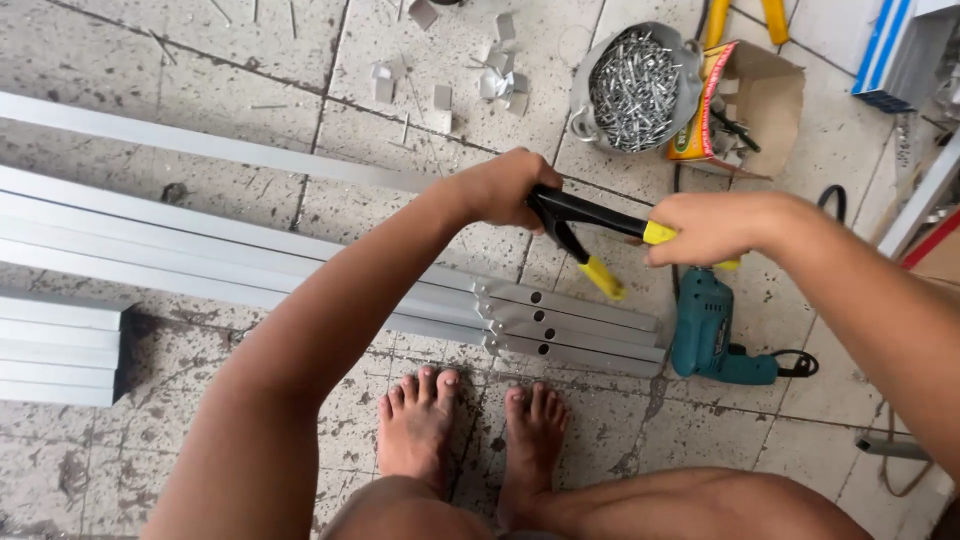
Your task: Assembling aluminum frames by drilling holes and securing joints with a rivet gun.
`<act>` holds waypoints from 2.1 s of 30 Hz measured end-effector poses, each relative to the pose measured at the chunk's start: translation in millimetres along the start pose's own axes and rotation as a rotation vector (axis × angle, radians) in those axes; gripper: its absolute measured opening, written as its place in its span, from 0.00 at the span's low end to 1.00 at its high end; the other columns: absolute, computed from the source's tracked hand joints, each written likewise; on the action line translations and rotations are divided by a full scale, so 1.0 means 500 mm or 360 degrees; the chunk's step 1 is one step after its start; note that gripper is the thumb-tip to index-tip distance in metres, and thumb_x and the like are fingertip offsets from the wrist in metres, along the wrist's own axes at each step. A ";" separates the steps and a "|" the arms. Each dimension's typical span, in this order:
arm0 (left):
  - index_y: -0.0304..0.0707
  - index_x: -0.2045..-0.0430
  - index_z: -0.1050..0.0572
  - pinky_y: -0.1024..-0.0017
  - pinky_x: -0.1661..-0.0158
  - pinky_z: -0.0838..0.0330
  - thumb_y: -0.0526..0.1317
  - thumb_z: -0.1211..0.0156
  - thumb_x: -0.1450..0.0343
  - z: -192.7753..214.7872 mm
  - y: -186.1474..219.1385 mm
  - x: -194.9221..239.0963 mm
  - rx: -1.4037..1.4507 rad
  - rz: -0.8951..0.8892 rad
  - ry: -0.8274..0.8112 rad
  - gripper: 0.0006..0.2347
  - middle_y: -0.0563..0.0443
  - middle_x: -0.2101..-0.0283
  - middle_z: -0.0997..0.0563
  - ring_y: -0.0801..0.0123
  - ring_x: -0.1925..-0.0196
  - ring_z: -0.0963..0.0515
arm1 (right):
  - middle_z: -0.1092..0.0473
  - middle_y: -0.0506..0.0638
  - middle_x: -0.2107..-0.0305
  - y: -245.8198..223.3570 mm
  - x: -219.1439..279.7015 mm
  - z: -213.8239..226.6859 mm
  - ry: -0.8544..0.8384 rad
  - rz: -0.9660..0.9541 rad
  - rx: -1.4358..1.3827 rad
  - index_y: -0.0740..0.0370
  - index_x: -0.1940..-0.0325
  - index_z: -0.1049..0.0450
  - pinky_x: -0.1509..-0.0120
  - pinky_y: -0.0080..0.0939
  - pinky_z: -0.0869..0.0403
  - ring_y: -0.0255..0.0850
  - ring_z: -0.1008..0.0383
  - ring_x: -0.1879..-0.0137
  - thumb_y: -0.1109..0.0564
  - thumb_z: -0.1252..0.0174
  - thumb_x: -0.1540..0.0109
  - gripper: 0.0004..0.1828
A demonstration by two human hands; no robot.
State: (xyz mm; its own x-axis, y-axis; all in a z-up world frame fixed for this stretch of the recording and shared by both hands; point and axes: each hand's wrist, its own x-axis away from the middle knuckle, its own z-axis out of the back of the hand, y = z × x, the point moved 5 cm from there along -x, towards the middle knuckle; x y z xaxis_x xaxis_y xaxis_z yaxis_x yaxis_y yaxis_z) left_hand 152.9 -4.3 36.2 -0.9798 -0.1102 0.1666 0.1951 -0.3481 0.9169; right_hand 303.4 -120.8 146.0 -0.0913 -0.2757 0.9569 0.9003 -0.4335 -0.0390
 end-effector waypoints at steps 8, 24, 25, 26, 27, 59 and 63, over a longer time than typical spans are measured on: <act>0.30 0.65 0.20 0.54 0.58 0.21 0.31 0.21 0.44 0.028 0.026 0.087 0.0306 -0.0280 0.0270 0.16 0.33 0.68 0.16 0.38 0.61 0.16 | 0.21 0.57 0.65 -0.126 -0.003 -0.078 0.0300 0.0183 -0.0476 0.58 0.61 0.22 0.44 0.52 0.26 0.55 0.21 0.51 0.36 0.26 0.50 0.28; 0.37 0.66 0.19 0.62 0.61 0.22 0.30 0.22 0.40 0.029 0.015 0.129 0.0396 -0.0486 0.0517 0.12 0.42 0.71 0.17 0.52 0.66 0.16 | 0.23 0.64 0.69 -0.109 0.037 -0.042 0.0274 -0.0056 0.0118 0.66 0.60 0.20 0.57 0.53 0.23 0.59 0.20 0.60 0.42 0.38 0.47 0.24; 0.37 0.67 0.18 0.63 0.60 0.22 0.30 0.23 0.40 0.027 0.011 0.130 0.0456 -0.0463 0.0524 0.12 0.42 0.71 0.17 0.53 0.66 0.16 | 0.23 0.69 0.62 -0.099 0.014 -0.052 0.0383 0.0004 -0.0068 0.70 0.53 0.21 0.50 0.58 0.24 0.65 0.21 0.51 0.39 0.35 0.48 0.33; 0.37 0.67 0.18 0.63 0.60 0.22 0.30 0.23 0.40 0.029 0.012 0.130 0.0469 -0.0457 0.0542 0.12 0.42 0.71 0.17 0.53 0.66 0.16 | 0.23 0.69 0.62 -0.094 0.005 -0.067 0.0371 0.0004 -0.0049 0.70 0.53 0.21 0.50 0.58 0.24 0.65 0.21 0.51 0.39 0.35 0.48 0.33; 0.36 0.67 0.18 0.63 0.59 0.22 0.30 0.23 0.40 0.029 0.014 0.130 0.0486 -0.0478 0.0541 0.12 0.42 0.70 0.16 0.52 0.65 0.16 | 0.22 0.65 0.66 -0.087 -0.003 -0.076 0.0452 -0.0031 -0.0031 0.66 0.57 0.20 0.53 0.56 0.23 0.62 0.20 0.54 0.40 0.35 0.47 0.28; 0.38 0.74 0.25 0.83 0.73 0.16 0.26 0.34 0.30 0.179 0.192 0.252 -0.0661 -0.0615 0.0647 0.07 0.54 0.72 0.21 0.68 0.72 0.19 | 0.43 0.66 0.32 -0.198 0.169 0.008 0.0824 0.0260 0.0391 0.56 0.26 0.42 0.24 0.63 0.42 0.59 0.45 0.27 0.41 0.51 0.34 0.34; 0.33 0.70 0.24 0.69 0.67 0.28 0.27 0.23 0.32 0.234 0.263 0.322 -0.0910 -0.0740 0.1166 0.10 0.49 0.69 0.20 0.63 0.69 0.22 | 0.29 0.55 0.43 -0.193 0.283 0.056 0.1137 0.0455 0.0534 0.58 0.33 0.31 0.43 0.56 0.21 0.51 0.27 0.40 0.49 0.49 0.36 0.27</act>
State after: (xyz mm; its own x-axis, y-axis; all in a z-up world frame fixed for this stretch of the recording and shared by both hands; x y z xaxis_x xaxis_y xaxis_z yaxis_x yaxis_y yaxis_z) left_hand 16.0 41.2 225.8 -0.7347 -0.3244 -0.5958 -0.0167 -0.8694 0.4939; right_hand 215.6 -94.1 293.0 0.0137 -0.8621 0.5066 0.9983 -0.0173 -0.0564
